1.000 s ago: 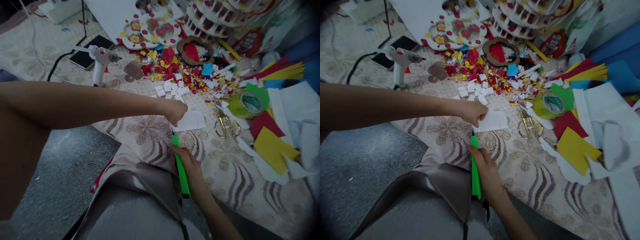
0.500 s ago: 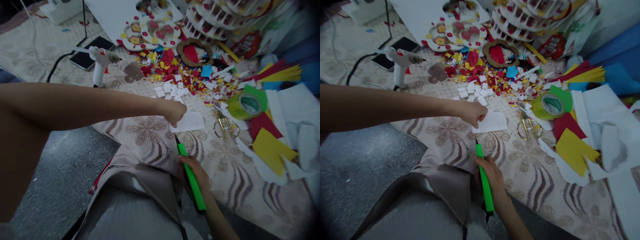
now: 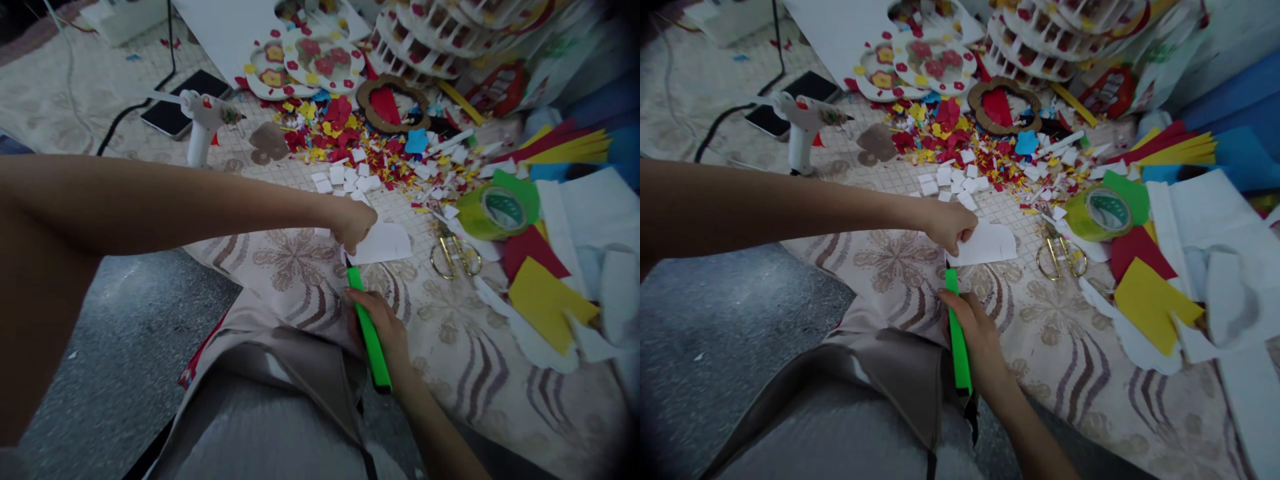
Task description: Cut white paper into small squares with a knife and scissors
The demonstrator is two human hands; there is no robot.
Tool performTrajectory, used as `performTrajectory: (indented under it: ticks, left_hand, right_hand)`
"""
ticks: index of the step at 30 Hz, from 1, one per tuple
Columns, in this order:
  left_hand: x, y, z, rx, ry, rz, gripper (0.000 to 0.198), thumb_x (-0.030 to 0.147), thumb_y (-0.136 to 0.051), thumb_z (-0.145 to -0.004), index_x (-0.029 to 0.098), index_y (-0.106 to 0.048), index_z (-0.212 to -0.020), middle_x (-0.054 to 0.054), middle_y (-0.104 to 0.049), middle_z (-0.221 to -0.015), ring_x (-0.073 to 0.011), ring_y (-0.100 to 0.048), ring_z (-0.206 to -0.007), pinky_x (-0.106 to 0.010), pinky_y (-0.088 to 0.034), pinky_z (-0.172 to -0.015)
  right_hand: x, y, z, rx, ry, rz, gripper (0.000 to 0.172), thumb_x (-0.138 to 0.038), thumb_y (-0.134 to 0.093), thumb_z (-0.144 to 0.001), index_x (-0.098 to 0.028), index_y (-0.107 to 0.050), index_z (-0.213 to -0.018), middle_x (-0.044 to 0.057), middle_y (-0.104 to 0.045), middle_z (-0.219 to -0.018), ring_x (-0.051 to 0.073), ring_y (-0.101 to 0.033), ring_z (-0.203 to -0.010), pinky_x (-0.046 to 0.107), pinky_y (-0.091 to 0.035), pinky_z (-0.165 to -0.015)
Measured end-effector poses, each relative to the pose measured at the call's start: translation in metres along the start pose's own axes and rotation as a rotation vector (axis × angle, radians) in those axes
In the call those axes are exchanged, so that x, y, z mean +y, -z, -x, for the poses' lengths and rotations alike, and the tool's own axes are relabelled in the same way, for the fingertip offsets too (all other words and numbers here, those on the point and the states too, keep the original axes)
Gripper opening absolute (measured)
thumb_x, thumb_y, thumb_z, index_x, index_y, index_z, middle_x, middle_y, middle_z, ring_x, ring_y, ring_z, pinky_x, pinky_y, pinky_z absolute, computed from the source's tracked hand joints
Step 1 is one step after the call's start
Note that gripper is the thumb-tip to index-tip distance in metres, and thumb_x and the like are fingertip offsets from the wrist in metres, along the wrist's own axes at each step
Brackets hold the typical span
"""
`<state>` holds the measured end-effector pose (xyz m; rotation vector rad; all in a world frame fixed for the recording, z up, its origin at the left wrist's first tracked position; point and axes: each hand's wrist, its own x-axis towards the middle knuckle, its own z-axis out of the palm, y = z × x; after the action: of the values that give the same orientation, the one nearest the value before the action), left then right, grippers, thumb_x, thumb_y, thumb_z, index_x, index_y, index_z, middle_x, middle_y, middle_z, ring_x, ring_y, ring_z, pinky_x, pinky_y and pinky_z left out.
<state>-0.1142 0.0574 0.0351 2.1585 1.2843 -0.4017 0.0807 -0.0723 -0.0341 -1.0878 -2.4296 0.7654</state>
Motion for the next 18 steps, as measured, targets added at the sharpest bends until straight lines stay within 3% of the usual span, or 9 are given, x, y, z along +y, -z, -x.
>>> performTrajectory:
  ticks: [6,18]
  left_hand:
    - [-0.0012,-0.0001,0.0001,0.008,-0.019,0.026,0.033,0.027,-0.068,-0.071,0.015,-0.066,-0.102,-0.006,-0.07,-0.104,-0.0204,-0.059,-0.094,-0.027,-0.041,-0.078]
    - [-0.0015,-0.0028,0.0005,0.015,-0.033,0.014,0.038,0.026,-0.066,-0.072,0.012,-0.065,-0.108,-0.009,-0.07,-0.106,-0.0214,-0.058,-0.096,-0.028,-0.041,-0.081]
  right_hand:
    - [-0.0007,-0.0048,-0.002,0.058,0.017,0.029,0.044,-0.01,-0.046,-0.087,-0.032,-0.051,-0.125,0.0,-0.06,-0.09,0.016,-0.064,-0.072,0.025,-0.05,-0.059]
    - [-0.0082,-0.0023,-0.0042,0.017,0.001,0.05,0.042,-0.011,-0.045,-0.089,-0.032,-0.048,-0.125,0.001,-0.061,-0.093,0.017,-0.066,-0.073,0.026,-0.05,-0.059]
